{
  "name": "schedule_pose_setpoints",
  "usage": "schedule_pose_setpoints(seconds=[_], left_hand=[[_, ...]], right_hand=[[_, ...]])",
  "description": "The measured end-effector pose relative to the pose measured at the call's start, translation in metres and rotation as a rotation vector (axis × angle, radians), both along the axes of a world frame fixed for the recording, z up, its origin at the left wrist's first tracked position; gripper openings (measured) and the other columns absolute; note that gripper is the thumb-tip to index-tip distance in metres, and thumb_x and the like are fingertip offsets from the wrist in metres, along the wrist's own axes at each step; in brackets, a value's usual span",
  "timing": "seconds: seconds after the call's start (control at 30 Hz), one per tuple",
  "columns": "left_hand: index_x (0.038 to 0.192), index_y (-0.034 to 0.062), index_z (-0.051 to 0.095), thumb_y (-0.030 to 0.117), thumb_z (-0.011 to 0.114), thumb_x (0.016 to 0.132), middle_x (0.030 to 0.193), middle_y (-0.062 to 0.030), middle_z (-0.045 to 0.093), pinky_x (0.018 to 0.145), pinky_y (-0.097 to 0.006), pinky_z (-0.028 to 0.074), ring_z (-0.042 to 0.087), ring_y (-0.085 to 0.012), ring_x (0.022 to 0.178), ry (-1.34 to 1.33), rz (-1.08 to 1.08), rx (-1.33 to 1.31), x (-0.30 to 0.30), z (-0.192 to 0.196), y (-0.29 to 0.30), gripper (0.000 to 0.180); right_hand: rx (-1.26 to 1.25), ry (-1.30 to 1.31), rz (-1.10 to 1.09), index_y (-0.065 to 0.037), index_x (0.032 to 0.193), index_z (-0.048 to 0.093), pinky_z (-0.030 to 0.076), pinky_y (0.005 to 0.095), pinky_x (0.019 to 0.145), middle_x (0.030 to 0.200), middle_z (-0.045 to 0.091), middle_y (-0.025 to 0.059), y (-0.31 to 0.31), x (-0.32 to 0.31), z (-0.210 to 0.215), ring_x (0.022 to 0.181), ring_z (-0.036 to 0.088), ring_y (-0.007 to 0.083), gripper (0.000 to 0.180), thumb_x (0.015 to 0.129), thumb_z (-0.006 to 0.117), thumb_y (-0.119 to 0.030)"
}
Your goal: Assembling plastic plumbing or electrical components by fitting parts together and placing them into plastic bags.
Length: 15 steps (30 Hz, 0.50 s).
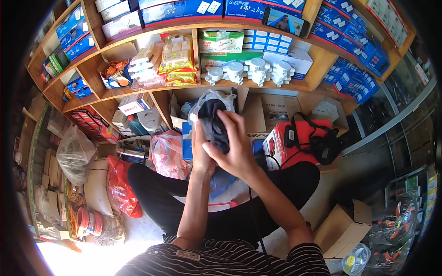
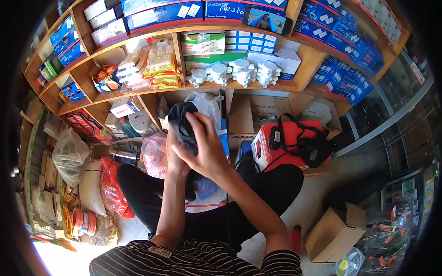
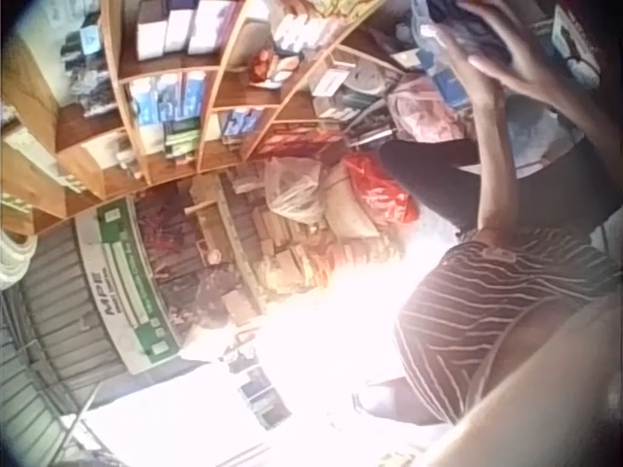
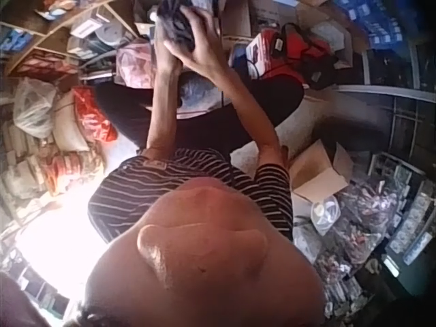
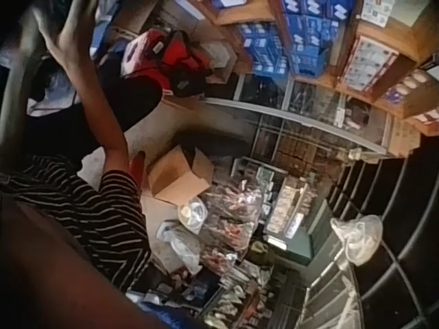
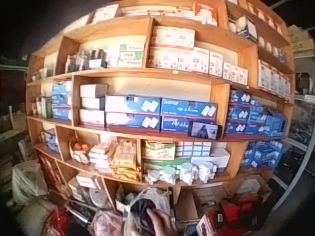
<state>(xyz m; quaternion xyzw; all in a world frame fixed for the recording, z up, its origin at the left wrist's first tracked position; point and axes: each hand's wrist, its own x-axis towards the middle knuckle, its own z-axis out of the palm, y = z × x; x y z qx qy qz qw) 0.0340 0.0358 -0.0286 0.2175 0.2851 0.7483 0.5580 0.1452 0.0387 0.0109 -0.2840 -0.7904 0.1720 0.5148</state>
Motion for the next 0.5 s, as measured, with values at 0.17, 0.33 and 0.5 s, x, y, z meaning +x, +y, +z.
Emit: schedule_pose_setpoints(seconds=[0.17, 0.33, 0.5], left_hand=[[0.138, 0.0074, 0.054, 0.054, 0.018, 0.11, 0.133, -0.0081, 0.062, 0.113, -0.039, 0.04, 0.058, -0.022, 0.124, -0.086, -0.058, 0.132, -0.008, 0.013, -0.009, 0.065], [0.14, 0.006, 0.047, 0.048, 0.039, 0.11, 0.131, -0.0079, 0.058, 0.1, -0.037, 0.046, 0.058, -0.0199, 0.12, 0.197, -0.026, 0.183, 0.008, 0.017, -0.004, 0.052], [0.139, 0.0082, 0.048, 0.048, 0.039, 0.11, 0.123, -0.0089, 0.063, 0.081, -0.037, 0.056, 0.066, -0.0227, 0.106, 0.05, -0.058, 0.003, -0.007, -0.002, 0.005, 0.05]], right_hand=[[0.068, 0.004, -0.126, 0.003, 0.131, 0.054, 0.052, 0.0438, 0.08, 0.109, 0.054, 0.0218, 0.008, 0.004, -0.007, 0.097, 0.063, 0.0404, 0.057, 0.085, 0.082, -0.014], [0.09, 0.017, -0.277, 0.001, 0.089, 0.059, 0.048, 0.0418, 0.056, 0.08, 0.06, 0.0152, 0.023, 0.024, -0.001, 0.063, 0.062, 0.0348, 0.041, 0.082, 0.086, -0.029], [-0.142, 0.18, -0.102, 0.002, 0.113, 0.062, 0.051, 0.0385, 0.079, 0.101, 0.062, 0.0173, 0.014, 0.029, 0.007, 0.092, 0.066, 0.0322, 0.034, 0.091, 0.075, -0.02]])
